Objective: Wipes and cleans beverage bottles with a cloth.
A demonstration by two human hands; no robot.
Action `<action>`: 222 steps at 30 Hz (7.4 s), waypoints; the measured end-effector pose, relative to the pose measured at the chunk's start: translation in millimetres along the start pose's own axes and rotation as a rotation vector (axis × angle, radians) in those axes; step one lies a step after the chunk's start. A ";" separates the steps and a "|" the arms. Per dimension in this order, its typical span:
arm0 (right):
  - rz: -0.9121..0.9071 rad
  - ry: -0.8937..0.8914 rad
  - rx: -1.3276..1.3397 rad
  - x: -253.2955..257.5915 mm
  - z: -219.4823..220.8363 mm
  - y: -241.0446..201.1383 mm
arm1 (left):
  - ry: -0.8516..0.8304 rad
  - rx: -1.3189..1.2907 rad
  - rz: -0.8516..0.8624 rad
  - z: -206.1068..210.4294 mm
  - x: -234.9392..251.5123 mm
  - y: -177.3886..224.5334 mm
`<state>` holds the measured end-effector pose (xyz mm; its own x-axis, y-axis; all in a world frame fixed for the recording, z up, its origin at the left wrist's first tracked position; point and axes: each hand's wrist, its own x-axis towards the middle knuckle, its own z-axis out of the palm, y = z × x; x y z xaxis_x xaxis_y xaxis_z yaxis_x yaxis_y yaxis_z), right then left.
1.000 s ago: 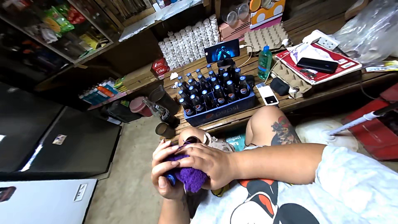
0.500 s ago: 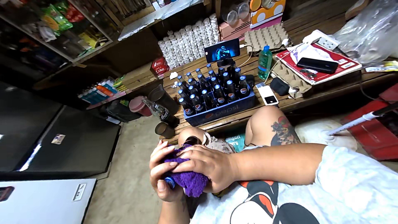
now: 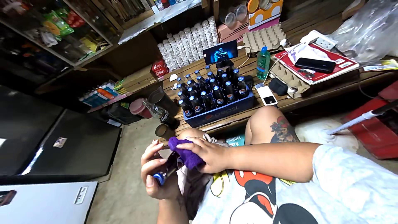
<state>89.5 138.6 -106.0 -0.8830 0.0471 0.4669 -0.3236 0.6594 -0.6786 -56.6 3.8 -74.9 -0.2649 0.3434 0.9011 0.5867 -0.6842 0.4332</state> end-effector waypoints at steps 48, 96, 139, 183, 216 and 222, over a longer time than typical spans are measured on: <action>-0.352 0.162 0.035 3.6 1.6 -23.9 | -0.025 0.047 0.002 -3.9 -8.7 5.7; 0.473 -0.113 0.064 3.7 -7.4 17.9 | -0.004 -0.200 -0.036 10.6 10.6 7.3; -0.307 0.141 0.068 4.7 -10.2 -22.2 | 0.010 0.347 0.183 13.1 -16.7 8.4; 0.304 -0.039 0.130 0.5 -6.2 12.5 | 0.227 -0.197 -0.396 2.0 8.2 -3.6; 0.523 -0.112 0.133 2.9 -7.5 11.1 | 0.038 -0.283 -0.248 16.4 -0.6 3.8; 0.445 -0.063 0.206 2.1 -8.3 5.7 | 0.022 -0.246 -0.169 17.6 -2.8 2.1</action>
<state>88.6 148.7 -104.2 -0.9675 0.2412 0.0756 0.0348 0.4233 -0.9053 -41.2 12.7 -76.8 -0.3609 0.4541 0.8146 0.3302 -0.7547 0.5670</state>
